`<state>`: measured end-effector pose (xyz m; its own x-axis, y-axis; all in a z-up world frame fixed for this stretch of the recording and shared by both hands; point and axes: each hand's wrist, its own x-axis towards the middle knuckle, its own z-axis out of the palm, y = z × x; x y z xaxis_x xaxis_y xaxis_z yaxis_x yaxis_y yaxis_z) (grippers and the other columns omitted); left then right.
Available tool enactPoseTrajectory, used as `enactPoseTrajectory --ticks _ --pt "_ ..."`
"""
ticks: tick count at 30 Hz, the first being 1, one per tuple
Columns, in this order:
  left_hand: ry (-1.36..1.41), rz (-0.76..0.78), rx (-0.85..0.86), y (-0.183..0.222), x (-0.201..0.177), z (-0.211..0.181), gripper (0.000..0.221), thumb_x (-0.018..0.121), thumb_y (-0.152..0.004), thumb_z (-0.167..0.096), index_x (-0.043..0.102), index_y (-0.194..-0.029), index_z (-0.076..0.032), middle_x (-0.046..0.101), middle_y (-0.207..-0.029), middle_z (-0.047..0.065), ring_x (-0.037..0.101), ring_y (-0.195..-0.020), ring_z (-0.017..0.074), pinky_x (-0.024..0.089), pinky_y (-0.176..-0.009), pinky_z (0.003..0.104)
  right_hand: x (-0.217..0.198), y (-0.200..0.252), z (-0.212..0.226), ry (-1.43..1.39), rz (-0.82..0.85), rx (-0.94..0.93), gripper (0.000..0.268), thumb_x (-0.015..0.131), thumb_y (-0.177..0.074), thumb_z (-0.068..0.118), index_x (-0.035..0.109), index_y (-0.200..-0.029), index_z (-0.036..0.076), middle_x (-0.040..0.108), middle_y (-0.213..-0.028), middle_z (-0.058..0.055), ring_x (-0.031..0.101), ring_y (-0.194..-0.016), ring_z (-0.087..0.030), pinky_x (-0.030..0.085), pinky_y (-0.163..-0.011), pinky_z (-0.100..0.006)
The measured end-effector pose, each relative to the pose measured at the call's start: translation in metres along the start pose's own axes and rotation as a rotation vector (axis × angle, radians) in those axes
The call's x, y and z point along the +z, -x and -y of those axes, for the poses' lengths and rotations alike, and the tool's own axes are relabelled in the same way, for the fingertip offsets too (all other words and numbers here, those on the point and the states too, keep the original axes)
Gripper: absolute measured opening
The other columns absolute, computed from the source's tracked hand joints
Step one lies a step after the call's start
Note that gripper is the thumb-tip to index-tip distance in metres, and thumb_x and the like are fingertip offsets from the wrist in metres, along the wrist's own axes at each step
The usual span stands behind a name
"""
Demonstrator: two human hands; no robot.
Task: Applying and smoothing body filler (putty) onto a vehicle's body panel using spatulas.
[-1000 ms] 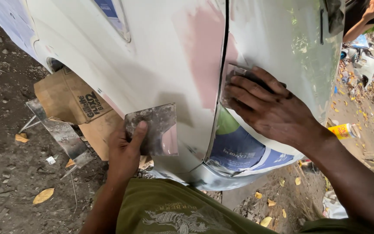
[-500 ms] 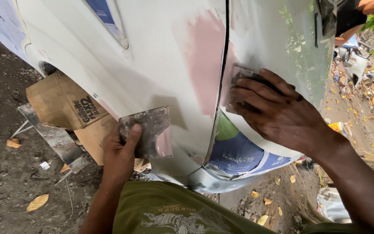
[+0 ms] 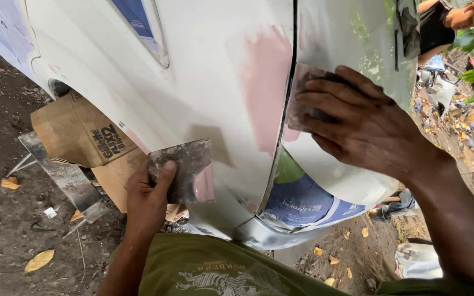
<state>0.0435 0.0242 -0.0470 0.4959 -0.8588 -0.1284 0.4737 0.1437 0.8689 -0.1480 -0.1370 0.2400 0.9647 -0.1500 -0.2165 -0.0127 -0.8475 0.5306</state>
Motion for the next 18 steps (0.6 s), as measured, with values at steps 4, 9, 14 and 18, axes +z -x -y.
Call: enactPoseTrajectory --ticks 4,9,14,18 --pt "-0.011 0.001 0.035 -0.001 -0.004 0.004 0.031 0.062 -0.103 -0.027 0.066 -0.116 0.001 0.074 -0.094 0.008 0.068 -0.076 0.0104 0.060 -0.064 0.029 0.010 0.001 -0.012 -0.077 -0.024 0.007 0.033 0.077 -0.074 0.018 0.079 -0.107 0.015 0.062 -0.131 -0.007 0.048 -0.136 -0.025 0.032 -0.122 -0.049" --pt "0.014 -0.028 0.008 -0.001 -0.010 0.010 0.030 0.062 -0.102 -0.025 0.066 -0.113 0.003 0.073 -0.090 0.007 0.069 -0.071 0.0111 0.061 -0.062 0.030 -0.009 0.002 -0.013 -0.094 0.044 0.058 0.034 0.079 -0.069 0.010 0.078 -0.103 0.016 0.064 -0.128 -0.003 0.050 -0.137 -0.021 0.033 -0.122 -0.045" --pt "-0.017 -0.014 0.002 0.000 -0.005 0.010 0.032 0.063 -0.103 -0.026 0.067 -0.113 0.004 0.072 -0.087 0.008 0.067 -0.070 0.0121 0.059 -0.060 0.030 -0.001 -0.004 -0.029 -0.179 -0.116 0.018 0.036 0.079 -0.070 0.009 0.077 -0.106 0.016 0.064 -0.133 -0.004 0.051 -0.138 -0.023 0.033 -0.123 -0.047" --pt "-0.043 -0.012 0.020 0.010 0.014 -0.005 0.032 0.061 -0.100 -0.029 0.065 -0.116 -0.001 0.074 -0.089 0.007 0.069 -0.070 0.0114 0.060 -0.059 0.029 -0.013 0.027 -0.023 -0.163 -0.100 0.088 0.037 0.081 -0.070 0.009 0.077 -0.107 0.015 0.065 -0.129 -0.002 0.053 -0.137 -0.023 0.036 -0.122 -0.047"
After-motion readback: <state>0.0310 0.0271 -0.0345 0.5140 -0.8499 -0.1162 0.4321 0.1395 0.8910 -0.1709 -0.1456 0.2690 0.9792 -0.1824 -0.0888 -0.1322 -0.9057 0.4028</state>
